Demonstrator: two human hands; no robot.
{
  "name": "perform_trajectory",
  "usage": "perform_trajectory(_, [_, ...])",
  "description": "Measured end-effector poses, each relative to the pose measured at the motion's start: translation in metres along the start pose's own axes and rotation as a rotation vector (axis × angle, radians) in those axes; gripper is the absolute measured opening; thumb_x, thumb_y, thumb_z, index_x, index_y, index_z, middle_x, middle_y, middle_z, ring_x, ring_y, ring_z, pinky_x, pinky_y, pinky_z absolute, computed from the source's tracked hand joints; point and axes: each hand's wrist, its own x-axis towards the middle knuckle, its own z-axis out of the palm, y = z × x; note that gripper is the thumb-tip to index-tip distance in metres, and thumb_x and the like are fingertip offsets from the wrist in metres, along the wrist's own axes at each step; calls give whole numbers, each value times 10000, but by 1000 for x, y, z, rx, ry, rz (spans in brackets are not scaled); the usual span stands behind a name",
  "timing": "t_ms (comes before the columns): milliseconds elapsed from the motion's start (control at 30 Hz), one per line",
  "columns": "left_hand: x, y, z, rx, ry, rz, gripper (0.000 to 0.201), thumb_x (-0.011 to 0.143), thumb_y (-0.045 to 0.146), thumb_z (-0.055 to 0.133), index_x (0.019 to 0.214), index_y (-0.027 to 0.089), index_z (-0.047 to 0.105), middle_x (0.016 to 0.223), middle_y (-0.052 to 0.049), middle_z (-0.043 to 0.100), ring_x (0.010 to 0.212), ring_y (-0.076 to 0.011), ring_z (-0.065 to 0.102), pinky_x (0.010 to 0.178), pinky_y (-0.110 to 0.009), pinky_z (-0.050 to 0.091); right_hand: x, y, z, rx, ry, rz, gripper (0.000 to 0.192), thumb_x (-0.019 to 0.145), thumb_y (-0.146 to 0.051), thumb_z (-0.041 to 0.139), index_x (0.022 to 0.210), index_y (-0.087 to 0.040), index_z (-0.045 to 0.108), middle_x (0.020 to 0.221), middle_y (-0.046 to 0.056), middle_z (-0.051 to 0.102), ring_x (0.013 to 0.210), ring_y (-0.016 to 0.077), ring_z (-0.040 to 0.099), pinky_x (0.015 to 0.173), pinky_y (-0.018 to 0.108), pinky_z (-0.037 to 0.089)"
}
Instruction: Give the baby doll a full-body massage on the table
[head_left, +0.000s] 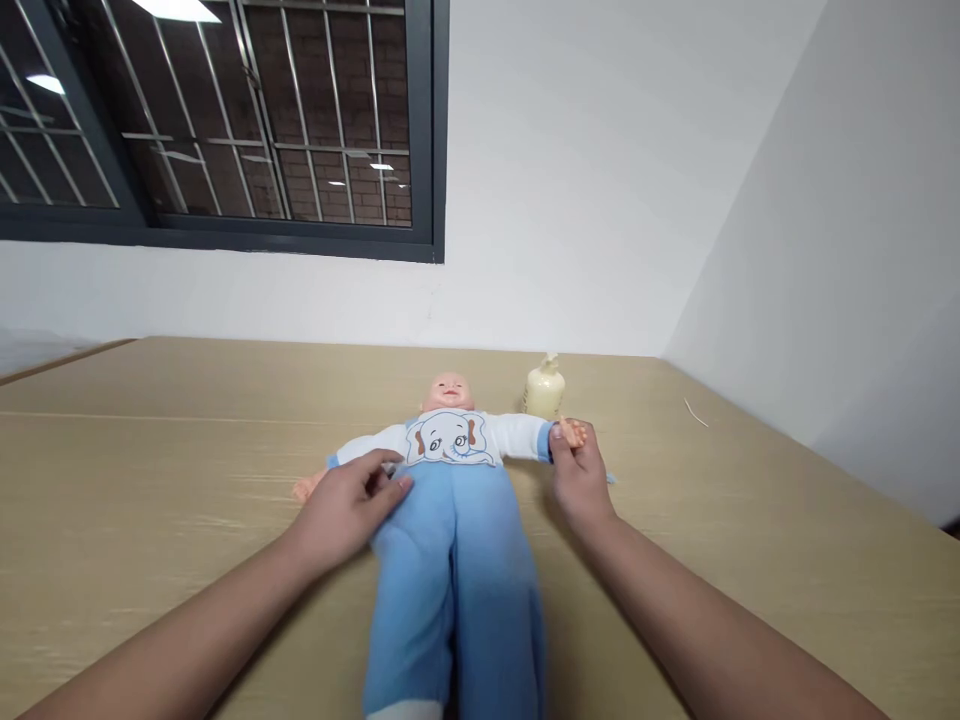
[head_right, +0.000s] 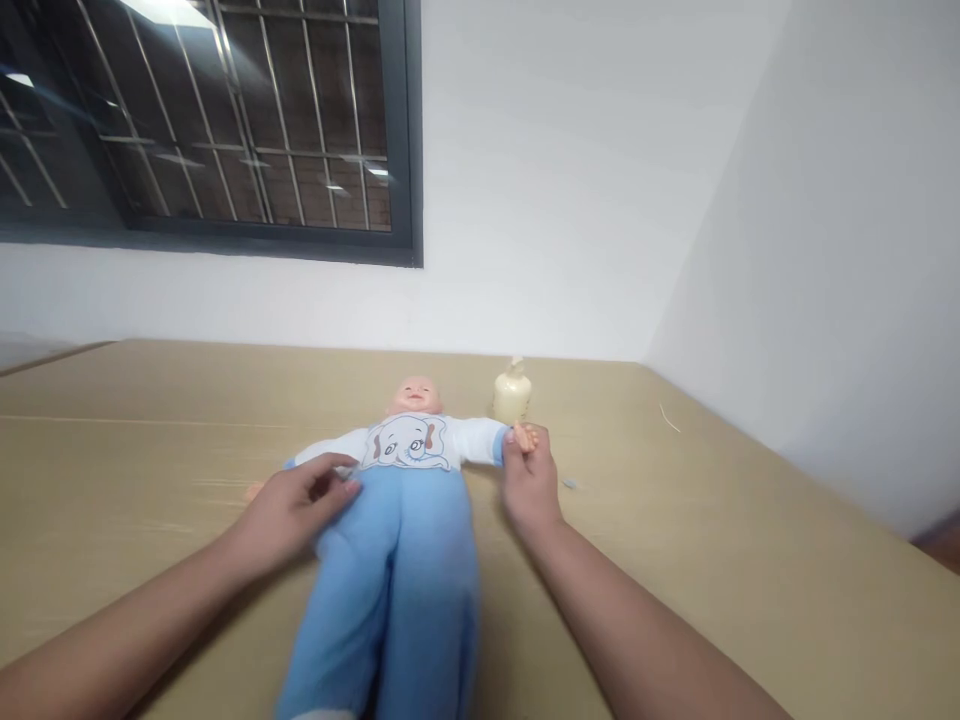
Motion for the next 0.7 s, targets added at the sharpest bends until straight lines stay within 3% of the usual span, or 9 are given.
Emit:
perform_trajectory(100, [11,-9,0,140,24,-161,715,911,724,375,1380,210,536,979,-95,771,1062,-355,677,917,-468,452,0,0,-1,3,-5,13,346,916,-576,515,996,-240,526,961,45,619,939,252,574,879,392,436])
perform_trajectory(333, [7,-6,4,155,-59,-181,892,895,775,313,1540,161,351,1281,-179,692,1209,-390,619,963,-490,455,3,9,3,86,15,98,368,854,-524,607,1076,-240,529,1052,56,627,957,246,589,894,390,457])
perform_trajectory(500, [9,-14,10,112,-72,-188,982,868,811,335,1584,145,250,1494,-237,508,1386,-410,476,1089,-525,386,6,17,5,133,29,140,427,789,-491,667,1106,-236,537,1067,56,642,964,243,600,868,374,483])
perform_trajectory(700, [15,-24,15,126,-35,-231,1042,824,836,396,1613,204,142,1643,-232,227,1527,-428,191,1175,-580,265,8,21,4,144,36,173,478,765,-502,670,1123,-211,544,1040,48,652,958,236,611,844,368,500])
